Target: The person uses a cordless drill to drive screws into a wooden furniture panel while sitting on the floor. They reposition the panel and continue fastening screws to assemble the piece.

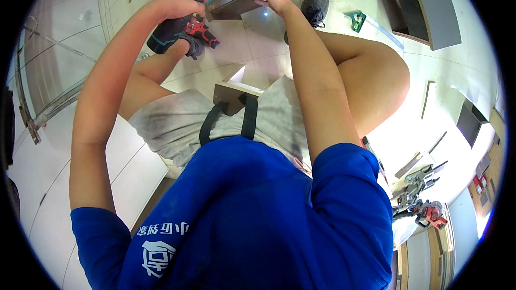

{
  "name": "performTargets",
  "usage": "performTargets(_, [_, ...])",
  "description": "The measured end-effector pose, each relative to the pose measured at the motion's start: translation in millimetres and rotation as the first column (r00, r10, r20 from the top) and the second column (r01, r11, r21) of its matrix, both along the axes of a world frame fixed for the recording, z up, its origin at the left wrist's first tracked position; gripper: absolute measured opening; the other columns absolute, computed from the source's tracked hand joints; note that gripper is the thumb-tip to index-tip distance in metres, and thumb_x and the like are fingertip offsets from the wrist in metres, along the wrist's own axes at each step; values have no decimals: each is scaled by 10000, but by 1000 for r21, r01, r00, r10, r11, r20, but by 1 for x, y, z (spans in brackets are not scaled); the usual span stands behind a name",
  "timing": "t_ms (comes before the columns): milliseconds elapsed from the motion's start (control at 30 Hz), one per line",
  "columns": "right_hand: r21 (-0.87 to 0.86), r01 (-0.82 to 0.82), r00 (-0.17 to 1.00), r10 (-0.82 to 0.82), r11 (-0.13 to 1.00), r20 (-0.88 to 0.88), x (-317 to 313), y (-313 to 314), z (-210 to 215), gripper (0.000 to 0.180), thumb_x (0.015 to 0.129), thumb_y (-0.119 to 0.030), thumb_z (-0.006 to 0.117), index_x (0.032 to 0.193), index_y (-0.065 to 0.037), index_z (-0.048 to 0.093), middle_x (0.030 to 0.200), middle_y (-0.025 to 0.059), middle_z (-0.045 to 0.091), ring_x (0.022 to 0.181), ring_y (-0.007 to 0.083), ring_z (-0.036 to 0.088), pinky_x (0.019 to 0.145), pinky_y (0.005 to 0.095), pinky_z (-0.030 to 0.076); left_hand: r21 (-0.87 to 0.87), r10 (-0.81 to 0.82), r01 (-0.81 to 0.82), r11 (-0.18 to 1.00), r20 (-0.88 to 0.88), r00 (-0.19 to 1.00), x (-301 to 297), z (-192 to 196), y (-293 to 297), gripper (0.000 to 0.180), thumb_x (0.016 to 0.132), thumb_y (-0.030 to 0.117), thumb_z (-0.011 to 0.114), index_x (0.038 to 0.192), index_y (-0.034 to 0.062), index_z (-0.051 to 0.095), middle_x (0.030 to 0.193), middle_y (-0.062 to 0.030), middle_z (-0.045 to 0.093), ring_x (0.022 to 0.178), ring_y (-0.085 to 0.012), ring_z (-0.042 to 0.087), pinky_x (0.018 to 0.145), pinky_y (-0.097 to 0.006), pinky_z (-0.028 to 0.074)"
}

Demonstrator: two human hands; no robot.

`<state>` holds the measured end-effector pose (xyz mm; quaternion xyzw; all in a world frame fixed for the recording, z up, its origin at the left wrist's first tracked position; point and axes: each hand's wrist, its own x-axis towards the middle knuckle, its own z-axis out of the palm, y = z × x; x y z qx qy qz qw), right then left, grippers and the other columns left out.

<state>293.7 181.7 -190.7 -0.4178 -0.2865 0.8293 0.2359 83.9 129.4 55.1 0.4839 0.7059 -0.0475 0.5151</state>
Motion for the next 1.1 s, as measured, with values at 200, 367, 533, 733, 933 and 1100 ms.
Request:
performTargets(200, [12, 23, 999, -23, 1000, -22, 2, 2, -5, 552, 923, -291, 713, 1145, 185, 543, 1139, 231, 622, 1016, 301, 689, 872, 321, 594, -24, -37, 36, 999, -38, 999, 3, 5, 6, 174, 716, 128, 655, 869, 47, 641, 761, -80, 680, 633, -169, 659, 590, -343, 535])
performTargets(367, [-7, -15, 1000, 15, 1000, -8, 1, -1, 3, 518, 939, -287, 692, 1181, 142, 530, 1207, 215, 607, 1103, 298, 656, 923, 317, 564, 6, 52, -52, 999, -1, 999, -2, 0, -1, 186, 711, 128, 661, 875, 42, 640, 762, -75, 681, 621, -165, 655, 591, -337, 537])
performTargets(533, [-5, -6, 1000, 6, 1000, -13, 3, 1, 3, 528, 944, -288, 685, 1189, 151, 525, 1211, 219, 606, 1109, 308, 654, 934, 323, 559, -13, -26, 25, 1000, -37, 999, 5, 9, 3, 181, 734, 140, 648, 885, 39, 643, 770, -77, 687, 615, -162, 655, 595, -336, 540])
performTargets(733, [3, -11, 1000, 11, 1000, -23, 2, 0, 4, 523, 949, -286, 678, 1196, 150, 529, 1209, 217, 608, 1109, 311, 654, 943, 325, 556, -11, -12, 12, 1000, -18, 1000, -2, 6, 2, 172, 748, 150, 645, 876, 35, 646, 772, -74, 690, 618, -156, 659, 592, -334, 539])
performTargets(933, [1, -9, 1000, 9, 1000, -13, 3, 0, 3, 520, 947, -290, 682, 1189, 145, 534, 1209, 216, 606, 1118, 307, 650, 947, 329, 556, -39, -33, 32, 999, -33, 999, 5, 15, 4, 180, 749, 143, 643, 890, 30, 644, 778, -81, 693, 624, -161, 662, 607, -328, 545])
performTargets(1100, [-9, -12, 1000, 12, 1000, -17, 1, 0, -1, 526, 941, -293, 690, 1188, 144, 532, 1205, 215, 606, 1115, 306, 650, 943, 327, 558, -59, 94, -91, 994, 49, 994, -2, 2, -2, 234, 728, 131, 662, 944, 42, 638, 814, -80, 686, 676, -162, 663, 631, -332, 544])
